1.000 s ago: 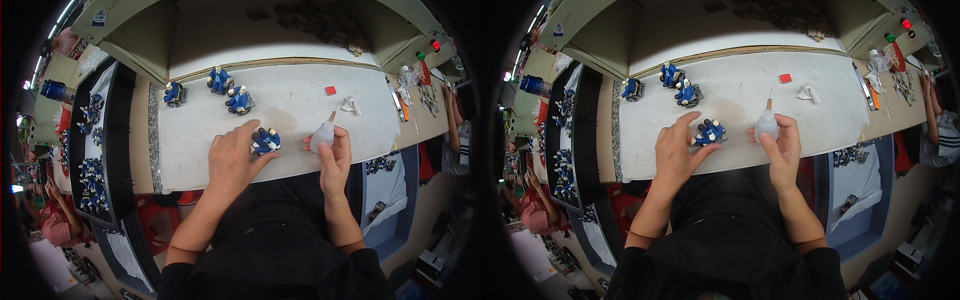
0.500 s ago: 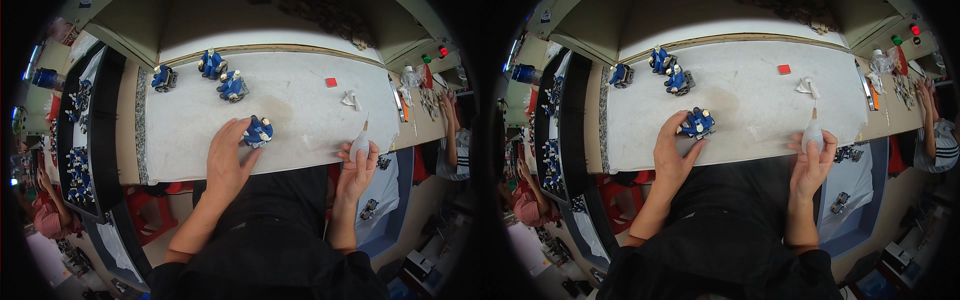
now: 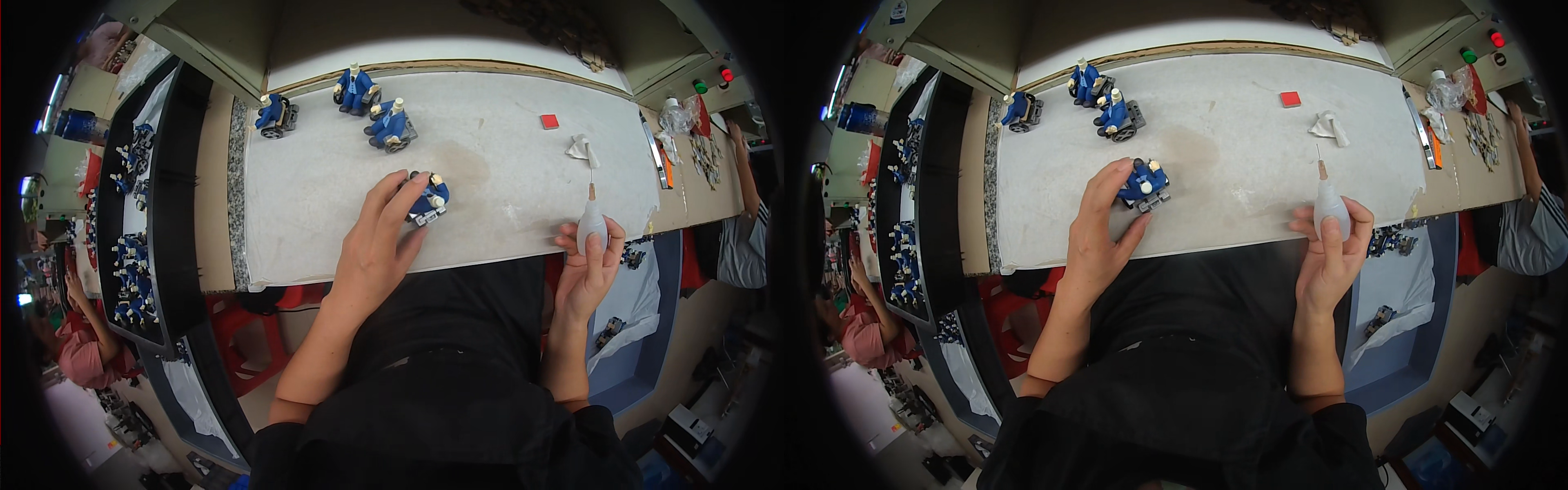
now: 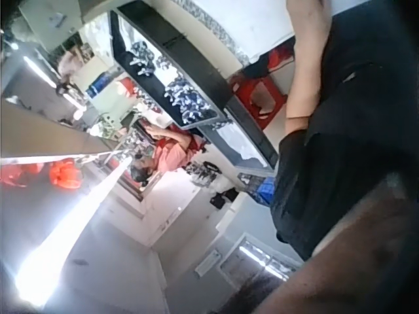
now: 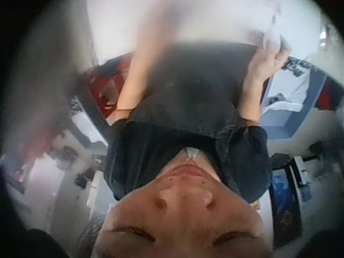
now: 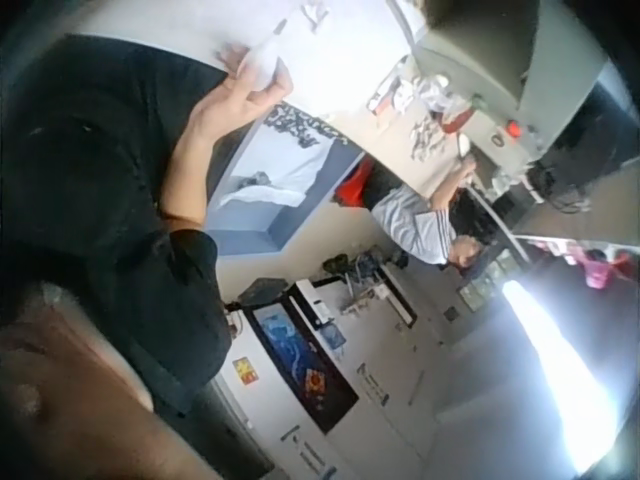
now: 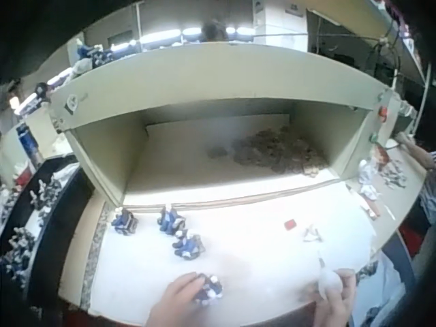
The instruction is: The person applies glue to toy car parts with a glue dispenser, then assembles the parts onto a base plate to construct toy cars.
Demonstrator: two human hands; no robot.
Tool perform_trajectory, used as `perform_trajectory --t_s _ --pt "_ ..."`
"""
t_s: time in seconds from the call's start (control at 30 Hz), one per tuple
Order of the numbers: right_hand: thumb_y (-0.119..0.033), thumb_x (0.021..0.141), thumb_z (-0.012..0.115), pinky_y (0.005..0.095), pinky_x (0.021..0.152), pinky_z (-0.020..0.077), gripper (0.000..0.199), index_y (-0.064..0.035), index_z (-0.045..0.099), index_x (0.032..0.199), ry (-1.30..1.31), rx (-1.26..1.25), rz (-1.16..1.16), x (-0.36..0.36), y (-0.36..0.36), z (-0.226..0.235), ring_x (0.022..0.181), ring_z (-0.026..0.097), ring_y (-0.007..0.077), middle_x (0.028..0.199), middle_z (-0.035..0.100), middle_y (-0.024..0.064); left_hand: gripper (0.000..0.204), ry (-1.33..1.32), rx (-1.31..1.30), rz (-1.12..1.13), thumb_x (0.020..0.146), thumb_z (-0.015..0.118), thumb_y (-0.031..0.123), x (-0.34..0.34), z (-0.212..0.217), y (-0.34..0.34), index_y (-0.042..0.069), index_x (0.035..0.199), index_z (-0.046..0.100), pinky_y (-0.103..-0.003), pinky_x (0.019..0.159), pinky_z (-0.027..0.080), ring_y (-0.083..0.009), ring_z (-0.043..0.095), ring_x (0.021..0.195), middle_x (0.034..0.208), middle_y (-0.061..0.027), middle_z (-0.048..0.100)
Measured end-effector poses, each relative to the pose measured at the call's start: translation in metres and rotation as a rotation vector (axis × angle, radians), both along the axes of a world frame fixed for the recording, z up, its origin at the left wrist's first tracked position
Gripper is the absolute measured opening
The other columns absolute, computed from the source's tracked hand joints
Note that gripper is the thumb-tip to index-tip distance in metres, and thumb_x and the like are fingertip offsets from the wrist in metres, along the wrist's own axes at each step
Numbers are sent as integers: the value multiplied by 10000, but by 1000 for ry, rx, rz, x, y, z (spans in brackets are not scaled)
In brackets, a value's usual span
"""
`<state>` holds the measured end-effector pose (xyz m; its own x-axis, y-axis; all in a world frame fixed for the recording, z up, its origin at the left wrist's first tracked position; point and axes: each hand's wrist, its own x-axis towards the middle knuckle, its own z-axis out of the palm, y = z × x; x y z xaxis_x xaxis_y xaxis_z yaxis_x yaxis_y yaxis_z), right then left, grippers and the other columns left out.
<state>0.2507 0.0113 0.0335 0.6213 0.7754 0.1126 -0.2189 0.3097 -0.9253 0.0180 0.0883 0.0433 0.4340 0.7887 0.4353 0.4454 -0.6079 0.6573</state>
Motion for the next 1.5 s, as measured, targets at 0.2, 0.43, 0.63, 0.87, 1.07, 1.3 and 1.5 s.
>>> perform_trajectory --t_s 0.2,0.43,0.63,0.87,1.07,1.3,1.5 --pt "-22 813 564 309 642 512 269 -2 433 1047 -16 -10 12 -4 -1 -3 798 594 230 985 514 146 642 -111 62 23 649 681 -77 -4 -6 -2 56 1210 398 -362 883 441 -332 498 1104 1220 -213 462" --pt "3 711 670 262 644 479 345 -20 459 983 -94 57 -46 -12 0 -5 781 550 175 990 510 133 636 -114 67 5 646 688 -73 -3 -8 -3 56 1201 406 -369 898 428 -340 493 1114 1219 -231 465" --pt "-4 687 693 259 678 467 337 -15 468 936 -333 109 122 -30 3 -7 784 548 163 956 512 122 637 -122 18 6 651 688 -70 -4 -9 -2 53 1207 402 -370 928 401 -330 482 1133 1225 -234 462" --pt "14 648 750 260 684 493 384 -14 499 937 -484 231 270 -49 13 -13 798 587 176 907 522 124 579 -161 66 42 633 694 -52 -2 -11 -1 75 1156 483 -345 796 487 -324 558 1008 1203 -201 486" --pt "31 621 762 270 664 519 401 -17 504 923 -558 263 286 -52 13 -12 794 612 194 909 524 127 627 -108 64 -9 640 684 -86 -3 -12 -1 75 1184 416 -379 921 403 -342 476 1135 1224 -238 461" --pt "37 609 769 270 652 526 414 -21 502 921 -578 279 308 -54 15 -14 785 619 200 913 520 129 572 -135 123 34 625 693 -66 0 -14 1 94 1135 488 -346 753 498 -320 570 960 1195 -204 490" --pt "37 601 775 268 649 528 422 -24 504 918 -592 277 310 -54 16 -16 780 624 199 920 522 128 570 -140 117 39 624 692 -67 1 -15 0 99 1131 492 -342 745 501 -316 572 958 1198 -202 486"
